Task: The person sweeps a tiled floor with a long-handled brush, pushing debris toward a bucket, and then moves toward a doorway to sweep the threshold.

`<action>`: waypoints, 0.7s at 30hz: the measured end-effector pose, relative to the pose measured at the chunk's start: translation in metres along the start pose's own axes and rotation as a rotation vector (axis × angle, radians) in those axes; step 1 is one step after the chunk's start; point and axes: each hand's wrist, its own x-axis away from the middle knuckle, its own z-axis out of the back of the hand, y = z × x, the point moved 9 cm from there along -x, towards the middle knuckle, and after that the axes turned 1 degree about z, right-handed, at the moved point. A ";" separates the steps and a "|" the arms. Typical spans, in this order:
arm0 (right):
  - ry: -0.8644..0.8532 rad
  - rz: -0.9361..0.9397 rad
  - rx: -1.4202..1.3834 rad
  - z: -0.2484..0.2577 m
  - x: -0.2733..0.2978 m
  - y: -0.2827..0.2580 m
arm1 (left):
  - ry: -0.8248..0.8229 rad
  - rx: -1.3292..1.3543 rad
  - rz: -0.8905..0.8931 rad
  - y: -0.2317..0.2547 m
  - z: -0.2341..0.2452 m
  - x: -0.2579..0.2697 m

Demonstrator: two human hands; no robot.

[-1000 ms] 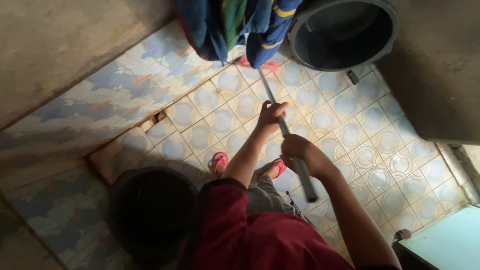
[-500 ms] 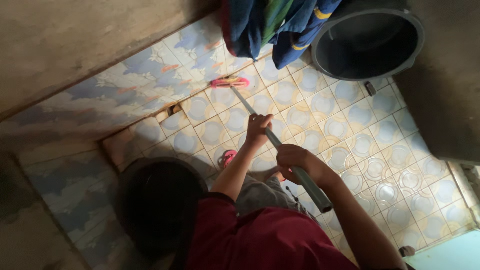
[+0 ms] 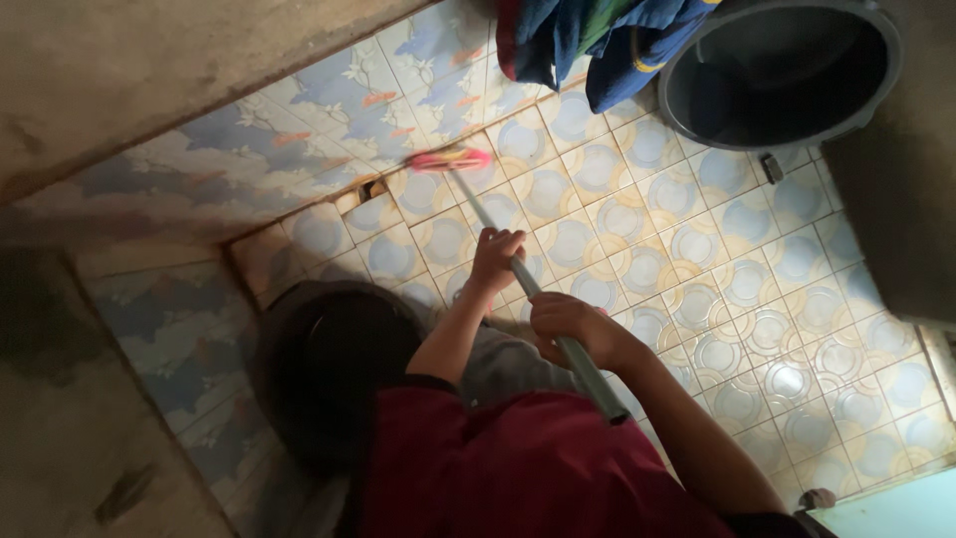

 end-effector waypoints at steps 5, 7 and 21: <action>0.060 -0.049 -0.008 0.001 0.014 -0.022 | 0.012 0.084 -0.103 0.017 -0.007 0.007; 0.072 -0.051 0.030 -0.003 0.017 -0.024 | -0.055 0.163 -0.093 0.025 -0.018 0.006; 0.272 0.015 0.006 -0.017 0.050 -0.030 | -0.246 0.093 -0.067 0.024 -0.021 0.031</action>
